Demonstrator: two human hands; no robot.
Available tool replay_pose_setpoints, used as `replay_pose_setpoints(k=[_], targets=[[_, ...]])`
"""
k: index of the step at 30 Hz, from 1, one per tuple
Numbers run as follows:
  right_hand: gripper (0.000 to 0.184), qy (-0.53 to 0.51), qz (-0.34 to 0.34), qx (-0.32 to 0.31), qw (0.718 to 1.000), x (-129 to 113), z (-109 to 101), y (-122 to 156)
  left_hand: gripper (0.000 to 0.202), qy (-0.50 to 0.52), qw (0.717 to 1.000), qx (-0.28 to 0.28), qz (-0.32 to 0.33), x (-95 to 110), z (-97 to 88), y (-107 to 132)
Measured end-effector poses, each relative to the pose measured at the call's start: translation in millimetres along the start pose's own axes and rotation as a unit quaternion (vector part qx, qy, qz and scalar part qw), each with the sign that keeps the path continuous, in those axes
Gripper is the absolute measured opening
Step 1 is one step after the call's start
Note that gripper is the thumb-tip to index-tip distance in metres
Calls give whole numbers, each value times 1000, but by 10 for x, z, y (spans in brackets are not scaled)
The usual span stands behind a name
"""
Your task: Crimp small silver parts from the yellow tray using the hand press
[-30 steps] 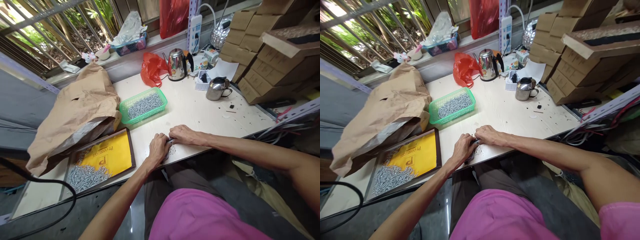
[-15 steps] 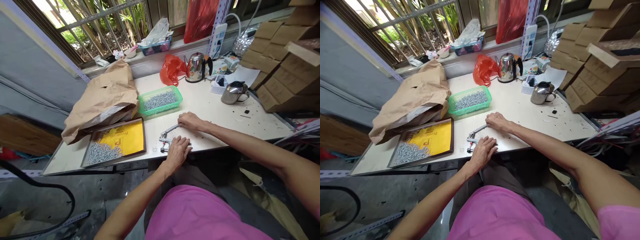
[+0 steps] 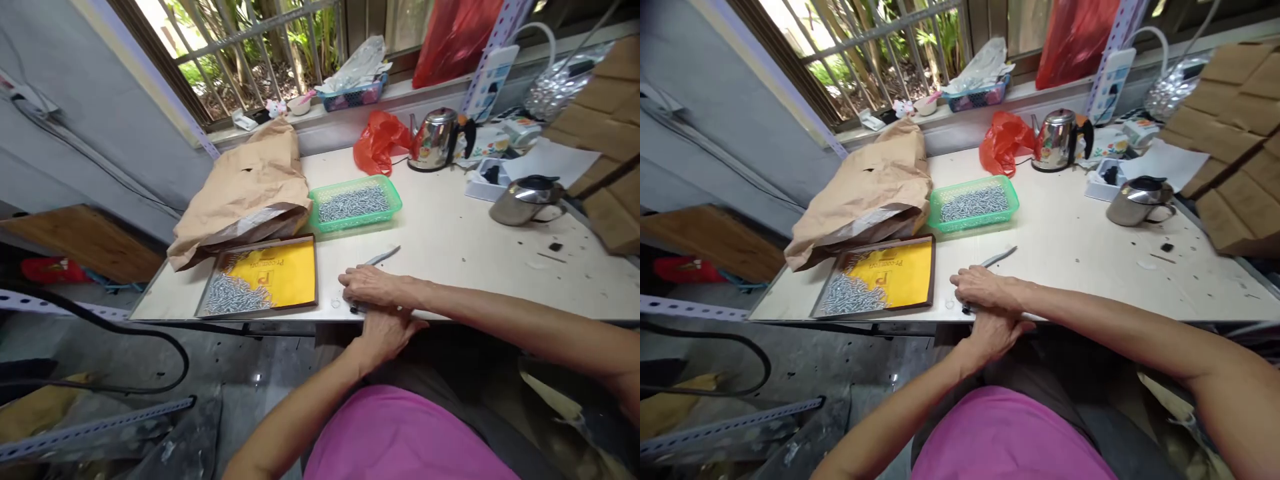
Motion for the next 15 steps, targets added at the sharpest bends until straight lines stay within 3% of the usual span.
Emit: replay_pose_setpoints(k=[5, 9, 12, 15], targets=[[9, -27, -87, 23, 996, -95, 231, -54, 67, 34, 999, 9, -28, 44, 4, 60], [15, -80, -65, 82, 991, -45, 233, -78, 77, 38, 998, 15, -39, 64, -94, 60], [18, -117, -30, 200, 972, 144, -161, -58, 72, 1, 998, 42, -35, 94, -143, -9], [16, -104, 49, 357, 927, 678, -700, -1, 67, -44, 995, 78, -47, 131, -139, -130]])
Point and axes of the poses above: each hand's wrist, its own y-axis away from the middle knuckle, its own z-axis out of the palm, x = y × z, the point moved 5 cm from there along -y, towards the middle knuckle
